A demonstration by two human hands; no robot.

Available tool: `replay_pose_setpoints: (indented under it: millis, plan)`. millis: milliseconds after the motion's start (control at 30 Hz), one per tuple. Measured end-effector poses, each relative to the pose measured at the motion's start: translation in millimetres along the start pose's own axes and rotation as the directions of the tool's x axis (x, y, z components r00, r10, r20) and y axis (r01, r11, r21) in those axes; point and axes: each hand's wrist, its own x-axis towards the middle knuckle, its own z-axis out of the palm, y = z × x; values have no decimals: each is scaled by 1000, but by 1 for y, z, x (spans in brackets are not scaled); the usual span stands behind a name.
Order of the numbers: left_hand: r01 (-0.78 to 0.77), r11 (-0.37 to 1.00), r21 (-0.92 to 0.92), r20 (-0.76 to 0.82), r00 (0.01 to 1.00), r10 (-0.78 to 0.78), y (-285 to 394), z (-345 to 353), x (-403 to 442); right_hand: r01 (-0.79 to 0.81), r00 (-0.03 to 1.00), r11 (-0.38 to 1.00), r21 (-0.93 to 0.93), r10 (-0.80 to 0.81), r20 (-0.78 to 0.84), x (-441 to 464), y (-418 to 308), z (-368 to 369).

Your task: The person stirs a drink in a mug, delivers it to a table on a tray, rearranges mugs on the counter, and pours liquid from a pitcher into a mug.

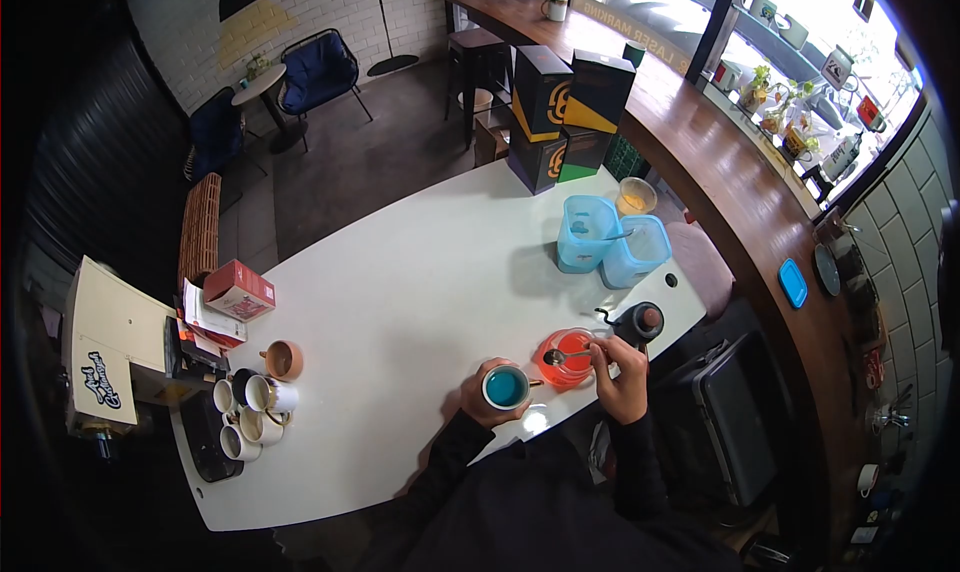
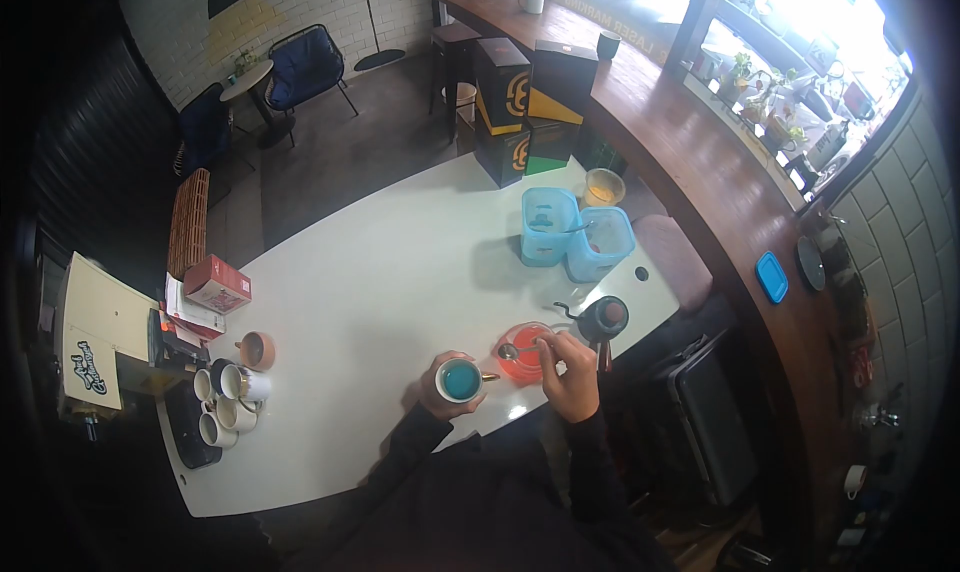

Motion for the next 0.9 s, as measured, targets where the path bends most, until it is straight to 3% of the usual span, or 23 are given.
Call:
replay_pose_setpoints:
  millis: [333, 567, 900]
  plan:
    - [-52, 998, 28, -38, 998, 53, 0, 0, 4, -17, 998, 1000, 25, 19, -66, -2, 2, -4]
    - [24, 1000, -8, 10, 1000, -24, -2, 0, -1, -19, 991, 1000, -10, 18, -129, 2, 5, -17]
    - [10, 1000, 11, 11, 1000, -10, 1, -1, 0, -8, 997, 996, -85, 2, -71, -2, 28, -10]
